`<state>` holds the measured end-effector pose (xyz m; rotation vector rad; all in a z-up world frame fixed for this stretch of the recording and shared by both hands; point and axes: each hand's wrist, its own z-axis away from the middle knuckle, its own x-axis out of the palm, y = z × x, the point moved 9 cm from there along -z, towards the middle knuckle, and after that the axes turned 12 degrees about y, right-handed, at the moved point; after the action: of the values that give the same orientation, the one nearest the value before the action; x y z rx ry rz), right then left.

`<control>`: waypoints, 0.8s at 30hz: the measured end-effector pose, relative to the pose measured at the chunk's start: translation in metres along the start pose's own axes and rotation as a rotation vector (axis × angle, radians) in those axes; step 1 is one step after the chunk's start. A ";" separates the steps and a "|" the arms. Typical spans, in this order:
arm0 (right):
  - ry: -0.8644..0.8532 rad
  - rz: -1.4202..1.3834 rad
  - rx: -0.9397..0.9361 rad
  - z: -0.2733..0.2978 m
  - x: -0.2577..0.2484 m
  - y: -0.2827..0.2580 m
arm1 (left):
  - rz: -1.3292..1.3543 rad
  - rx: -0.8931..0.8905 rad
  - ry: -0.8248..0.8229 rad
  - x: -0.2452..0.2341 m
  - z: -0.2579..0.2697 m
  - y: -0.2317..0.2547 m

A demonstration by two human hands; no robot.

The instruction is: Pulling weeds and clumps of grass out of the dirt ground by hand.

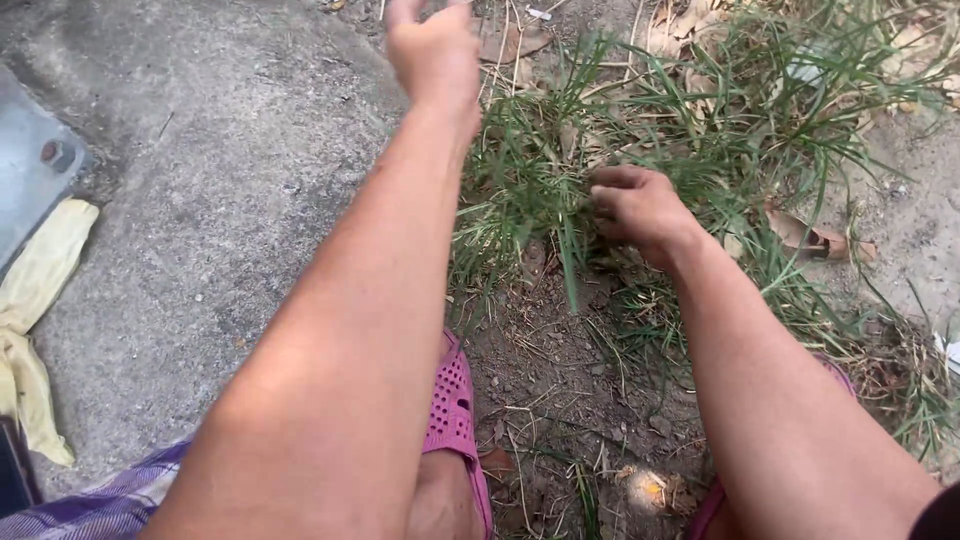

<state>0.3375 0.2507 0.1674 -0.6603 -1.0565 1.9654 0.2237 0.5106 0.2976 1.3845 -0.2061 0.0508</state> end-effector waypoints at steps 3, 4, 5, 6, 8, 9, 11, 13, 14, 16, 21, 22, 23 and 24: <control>0.161 0.105 -0.050 -0.017 -0.023 0.008 | -0.160 0.126 -0.212 0.038 0.038 -0.002; 0.261 0.116 -0.075 -0.021 -0.039 0.008 | -0.248 0.099 -0.407 0.059 0.061 -0.017; 0.266 0.119 -0.073 -0.019 -0.039 0.003 | -0.247 0.094 -0.410 0.054 0.068 -0.035; 0.265 0.156 -0.096 -0.017 -0.039 -0.003 | -0.500 -0.029 -0.612 0.058 0.087 -0.076; 0.279 0.193 -0.109 -0.010 -0.037 -0.007 | -0.754 -0.161 -0.829 0.047 0.109 -0.138; 0.231 0.328 -0.204 -0.007 -0.024 -0.014 | -1.077 -0.065 -0.819 0.029 0.101 -0.163; 0.182 0.459 -0.298 0.004 0.000 -0.017 | -1.398 0.046 -0.793 0.006 0.090 -0.174; 0.135 0.862 -0.404 0.017 0.033 -0.013 | -1.340 0.073 -0.516 -0.015 0.074 -0.139; 0.130 0.862 -0.409 0.015 0.038 -0.003 | -1.340 0.072 -0.509 -0.013 0.077 -0.125; 0.115 1.038 -0.367 0.010 0.044 0.025 | -1.347 -0.059 -0.371 -0.021 0.081 -0.102; -0.133 0.855 -0.290 0.008 0.050 0.041 | -1.405 -0.088 -0.465 -0.007 0.101 -0.110; -0.272 0.733 -0.183 0.013 0.052 0.046 | -1.423 -0.091 -0.484 -0.006 0.109 -0.109; -0.258 0.729 -0.179 0.013 0.042 0.039 | -1.424 -0.085 -0.498 -0.003 0.116 -0.105; -0.312 0.617 -0.032 0.017 0.034 0.041 | -1.480 -0.086 -0.481 -0.005 0.122 -0.100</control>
<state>0.2899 0.2575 0.1389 -0.7786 -1.1622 2.6552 0.2204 0.3732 0.2205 1.1581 0.4497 -1.4952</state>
